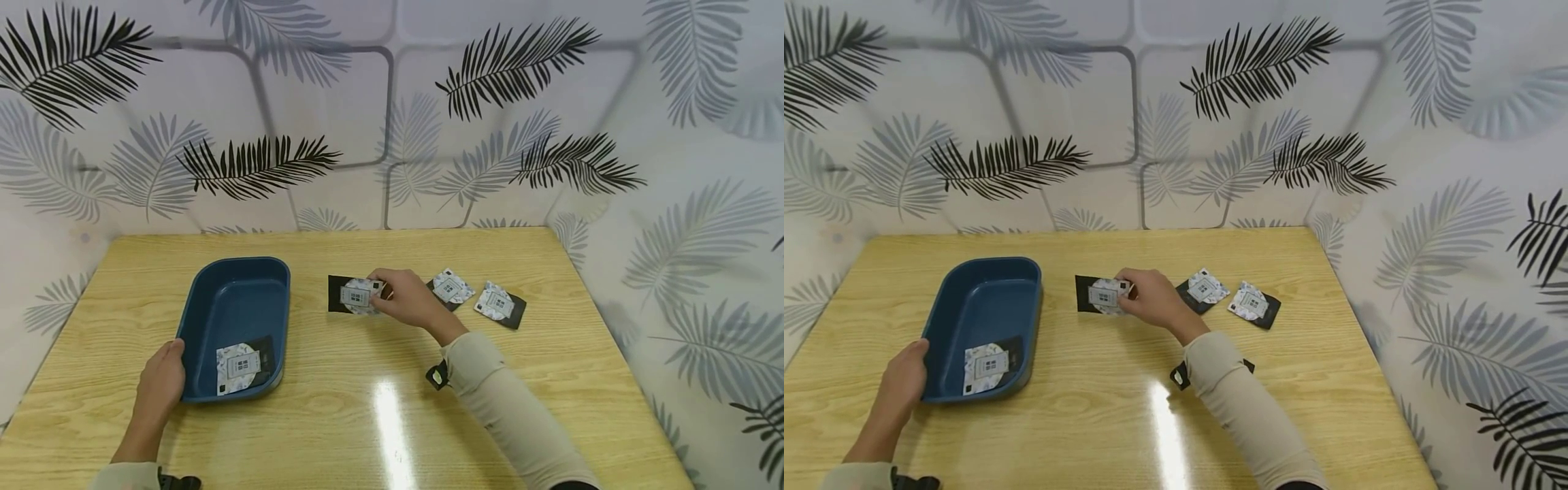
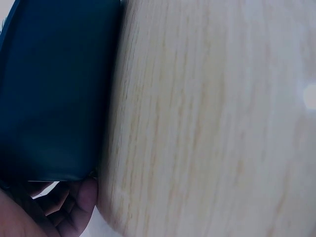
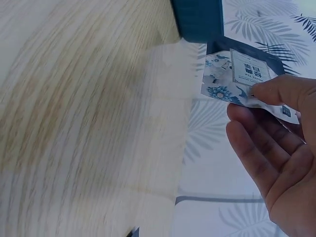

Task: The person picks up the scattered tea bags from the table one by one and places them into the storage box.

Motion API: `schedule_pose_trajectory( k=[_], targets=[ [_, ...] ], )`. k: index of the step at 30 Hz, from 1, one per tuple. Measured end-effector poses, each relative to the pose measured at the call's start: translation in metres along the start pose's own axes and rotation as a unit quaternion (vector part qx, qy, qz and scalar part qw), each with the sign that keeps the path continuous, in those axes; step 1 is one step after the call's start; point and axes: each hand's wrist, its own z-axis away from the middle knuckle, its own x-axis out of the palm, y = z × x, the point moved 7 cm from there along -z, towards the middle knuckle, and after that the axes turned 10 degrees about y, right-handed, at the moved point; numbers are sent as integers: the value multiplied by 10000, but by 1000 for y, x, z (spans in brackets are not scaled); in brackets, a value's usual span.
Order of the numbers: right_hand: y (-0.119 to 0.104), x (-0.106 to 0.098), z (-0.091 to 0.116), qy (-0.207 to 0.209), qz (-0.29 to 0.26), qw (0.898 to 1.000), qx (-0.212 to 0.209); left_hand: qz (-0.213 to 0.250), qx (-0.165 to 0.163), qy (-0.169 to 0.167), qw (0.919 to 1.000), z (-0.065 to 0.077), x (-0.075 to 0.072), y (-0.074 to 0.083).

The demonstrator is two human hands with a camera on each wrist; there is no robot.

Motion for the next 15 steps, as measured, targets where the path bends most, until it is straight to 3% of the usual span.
schedule_pose_trajectory(
  k=[7, 15],
  targets=[
    [-22, -3, -9, 167, -142, 9993, -313, 71, -25, 117, 9999, -1, 0, 2],
    [-41, 10, -12, 172, -260, 9986, -437, 50, -122, -127, 9998, 1, 2, -6]
  ],
)
